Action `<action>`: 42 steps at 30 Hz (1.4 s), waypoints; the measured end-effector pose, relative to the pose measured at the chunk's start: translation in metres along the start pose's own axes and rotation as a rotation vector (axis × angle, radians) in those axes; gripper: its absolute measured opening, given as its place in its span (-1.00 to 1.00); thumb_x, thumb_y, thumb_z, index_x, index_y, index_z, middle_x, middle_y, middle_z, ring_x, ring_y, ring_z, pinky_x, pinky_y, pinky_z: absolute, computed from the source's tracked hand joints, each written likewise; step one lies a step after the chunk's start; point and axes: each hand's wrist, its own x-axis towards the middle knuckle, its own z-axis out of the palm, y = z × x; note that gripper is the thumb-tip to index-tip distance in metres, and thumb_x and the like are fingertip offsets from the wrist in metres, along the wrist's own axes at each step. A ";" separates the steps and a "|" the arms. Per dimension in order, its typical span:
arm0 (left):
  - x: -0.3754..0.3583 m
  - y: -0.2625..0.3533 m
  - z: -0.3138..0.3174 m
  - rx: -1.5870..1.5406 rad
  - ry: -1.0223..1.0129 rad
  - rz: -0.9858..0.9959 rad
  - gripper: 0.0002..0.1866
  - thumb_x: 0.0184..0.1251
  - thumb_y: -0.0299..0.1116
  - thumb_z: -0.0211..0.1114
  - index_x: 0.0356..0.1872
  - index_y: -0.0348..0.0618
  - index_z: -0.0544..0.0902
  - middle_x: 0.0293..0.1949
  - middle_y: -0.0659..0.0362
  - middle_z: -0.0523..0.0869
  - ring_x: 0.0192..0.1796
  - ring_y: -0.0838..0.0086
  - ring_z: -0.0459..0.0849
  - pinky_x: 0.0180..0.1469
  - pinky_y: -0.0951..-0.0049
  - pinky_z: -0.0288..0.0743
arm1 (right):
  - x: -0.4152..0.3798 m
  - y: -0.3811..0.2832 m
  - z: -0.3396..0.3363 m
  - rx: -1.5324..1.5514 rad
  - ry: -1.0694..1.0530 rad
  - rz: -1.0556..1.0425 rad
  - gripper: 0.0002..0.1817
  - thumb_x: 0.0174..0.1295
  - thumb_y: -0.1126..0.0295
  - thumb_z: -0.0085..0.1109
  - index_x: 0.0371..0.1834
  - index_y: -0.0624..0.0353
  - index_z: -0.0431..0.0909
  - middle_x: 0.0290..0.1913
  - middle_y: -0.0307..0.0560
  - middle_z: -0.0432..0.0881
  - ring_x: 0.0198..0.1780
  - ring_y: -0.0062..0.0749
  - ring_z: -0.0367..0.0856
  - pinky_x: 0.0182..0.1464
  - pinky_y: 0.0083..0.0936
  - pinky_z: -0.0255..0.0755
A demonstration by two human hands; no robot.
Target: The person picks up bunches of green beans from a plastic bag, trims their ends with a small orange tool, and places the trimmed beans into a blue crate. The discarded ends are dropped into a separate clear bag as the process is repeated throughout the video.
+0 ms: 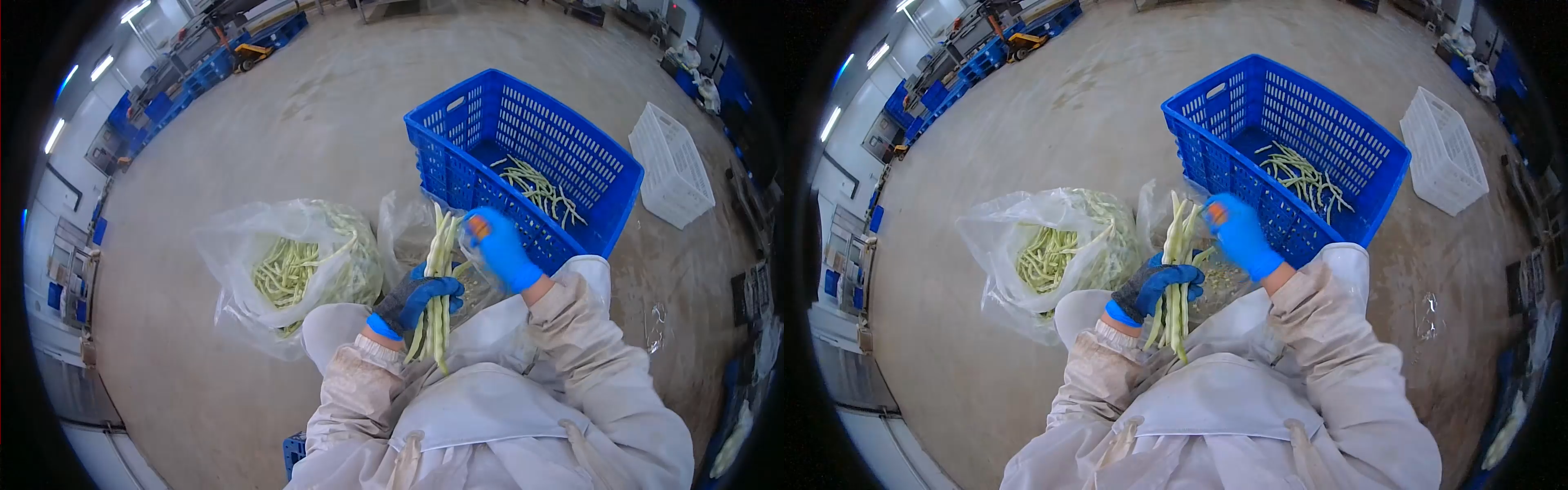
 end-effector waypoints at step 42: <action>0.027 -0.013 -0.013 0.404 -0.008 -0.096 -0.55 0.13 -0.40 0.29 0.05 -0.24 0.40 -0.38 0.11 0.60 -0.42 0.40 0.66 -0.36 0.41 0.57 | 0.029 -0.061 -0.050 -0.667 -0.378 -0.550 -0.56 0.07 0.57 0.04 0.10 0.10 0.48 0.11 0.08 0.45 0.13 0.00 0.42 0.12 -0.24 0.36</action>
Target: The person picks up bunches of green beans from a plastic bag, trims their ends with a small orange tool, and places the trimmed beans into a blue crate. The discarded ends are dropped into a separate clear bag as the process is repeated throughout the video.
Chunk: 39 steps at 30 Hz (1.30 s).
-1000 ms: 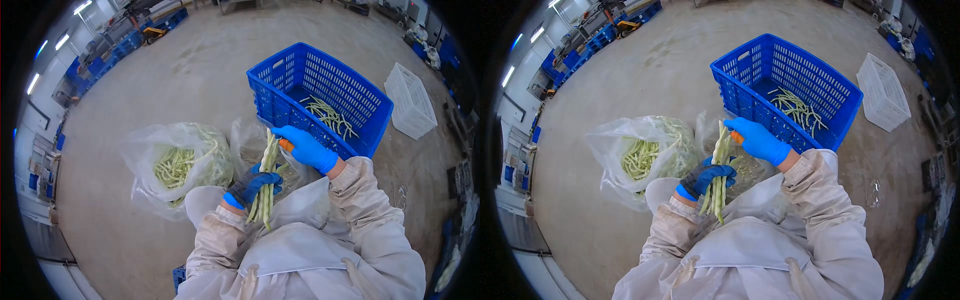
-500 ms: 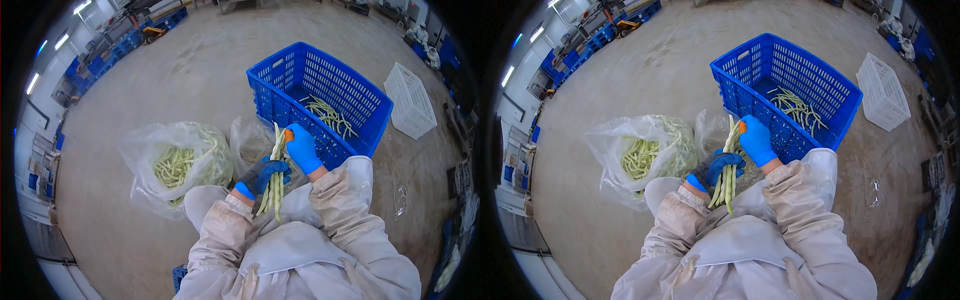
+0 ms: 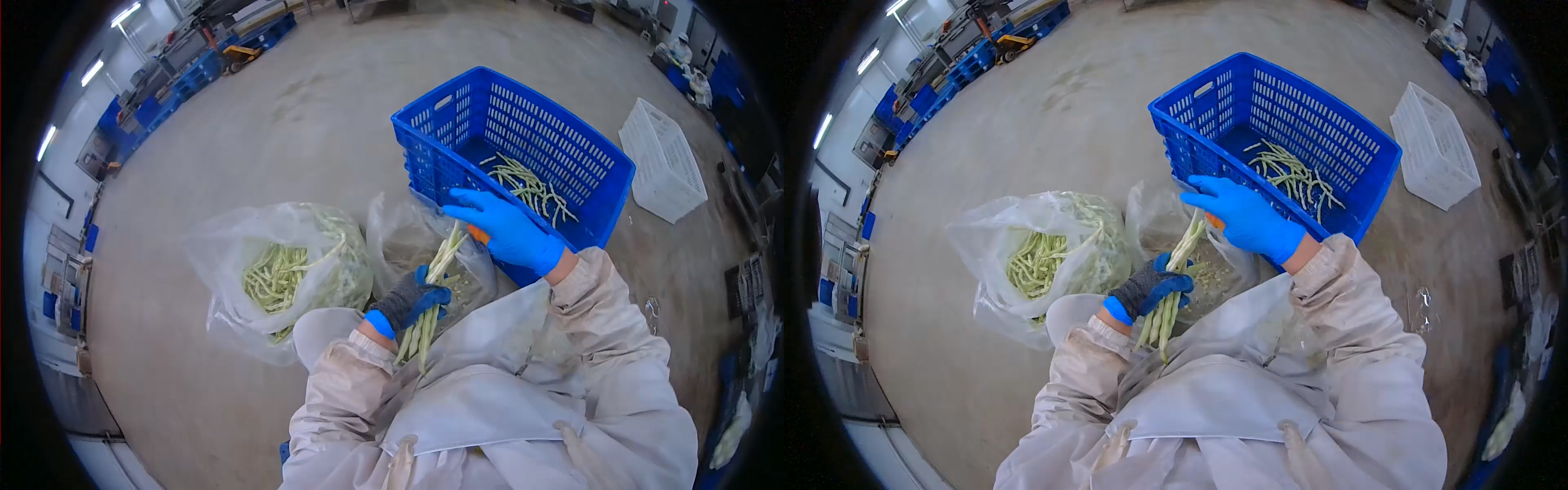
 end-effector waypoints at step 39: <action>0.005 -0.007 -0.006 -0.689 0.318 0.411 -0.68 0.25 -0.37 0.24 -0.03 -0.30 0.48 -0.30 0.08 0.64 -0.26 0.41 0.64 -0.18 0.42 0.56 | -0.092 -0.022 0.023 0.909 -0.140 0.696 -0.70 0.18 0.43 0.14 0.00 0.13 0.53 -0.09 -0.03 0.55 -0.13 -0.19 0.55 -0.12 -0.39 0.44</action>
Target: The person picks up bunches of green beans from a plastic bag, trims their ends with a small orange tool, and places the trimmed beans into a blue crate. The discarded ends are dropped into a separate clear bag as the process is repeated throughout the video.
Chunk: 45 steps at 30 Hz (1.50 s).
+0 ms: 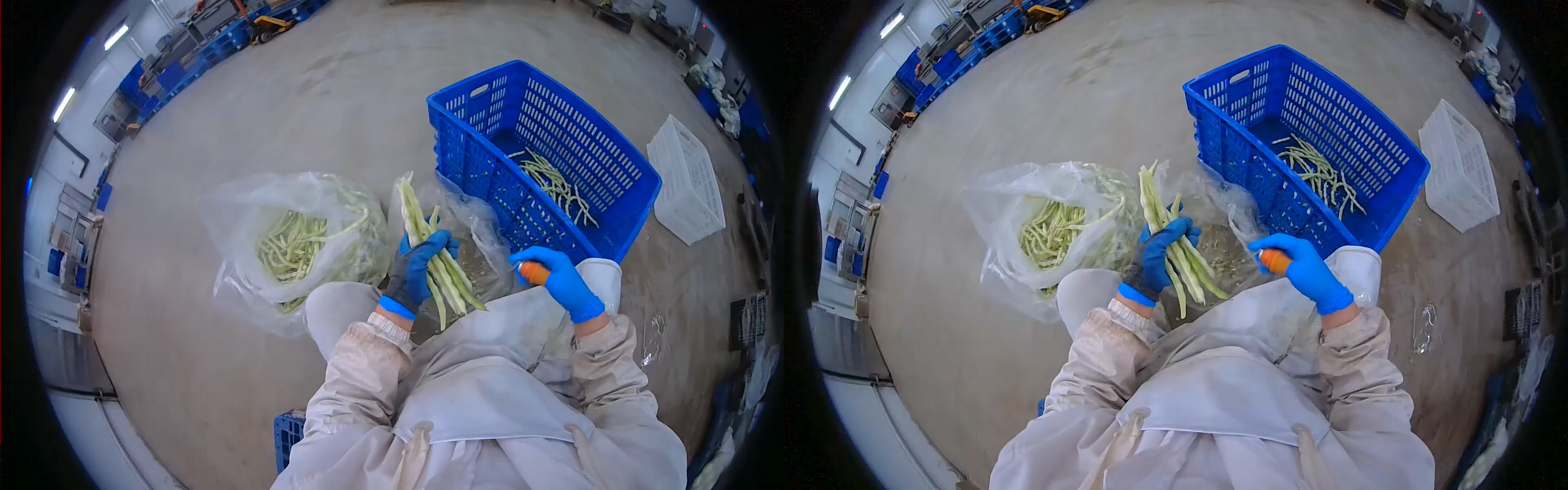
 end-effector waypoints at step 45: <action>-0.006 0.018 -0.005 -0.358 -0.016 0.127 -0.56 0.31 -0.34 0.18 0.19 -0.11 0.37 -0.13 0.11 0.62 -0.06 0.33 0.60 -0.01 0.37 0.58 | 0.032 -0.039 0.061 -0.320 -0.004 -0.083 -0.79 0.17 0.39 0.12 -0.15 0.18 0.58 -0.21 0.06 0.63 -0.22 -0.15 0.61 -0.19 -0.39 0.44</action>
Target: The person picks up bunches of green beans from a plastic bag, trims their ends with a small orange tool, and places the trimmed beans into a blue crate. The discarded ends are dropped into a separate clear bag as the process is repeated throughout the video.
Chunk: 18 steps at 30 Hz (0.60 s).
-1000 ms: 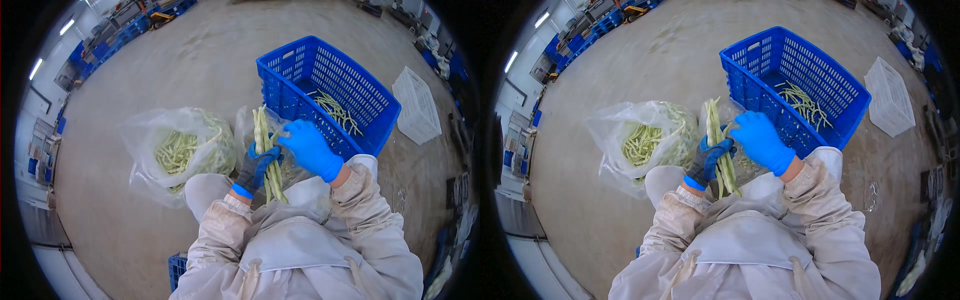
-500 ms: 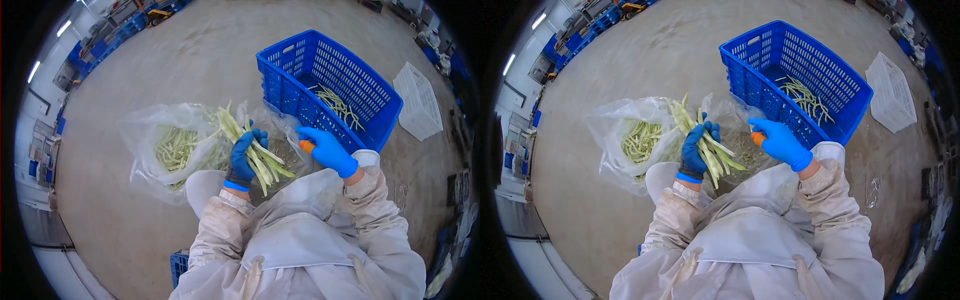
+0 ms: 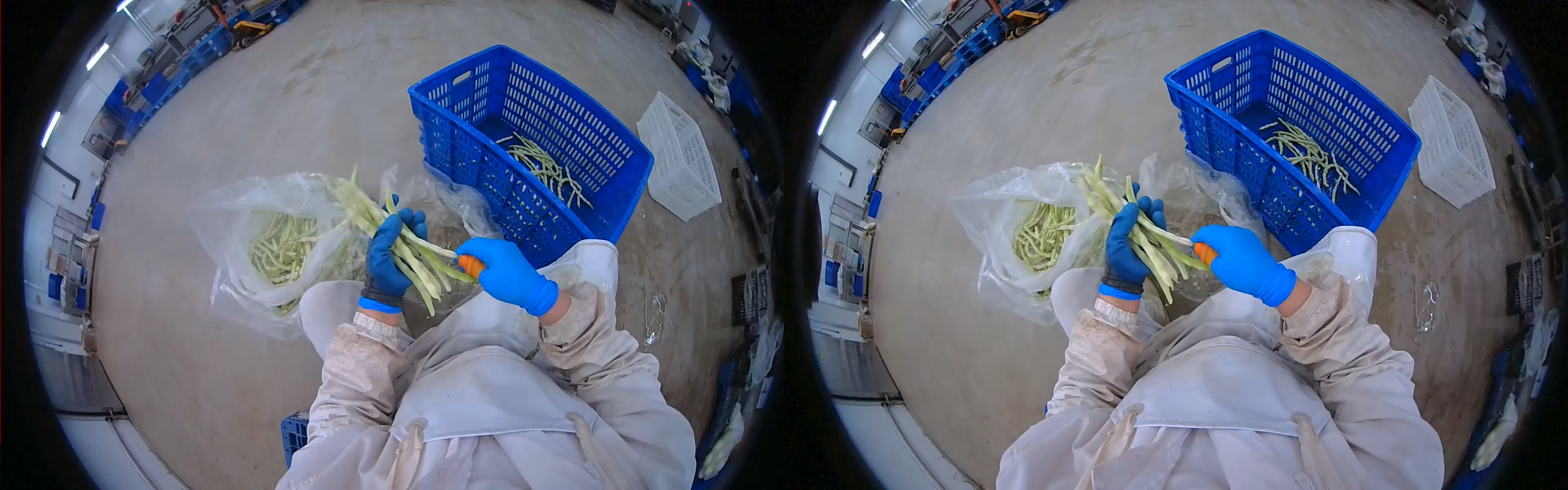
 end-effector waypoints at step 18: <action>0.002 -0.013 -0.012 -0.159 -0.035 -0.144 -0.69 0.32 -0.31 0.17 0.04 -0.15 0.46 -0.28 0.20 0.60 -0.23 0.42 0.62 -0.13 0.43 0.57 | 0.002 0.006 -0.006 0.390 0.077 0.022 -0.64 0.22 0.34 0.16 0.06 0.23 0.49 -0.17 0.02 0.63 -0.16 -0.38 0.58 -0.10 -0.49 0.44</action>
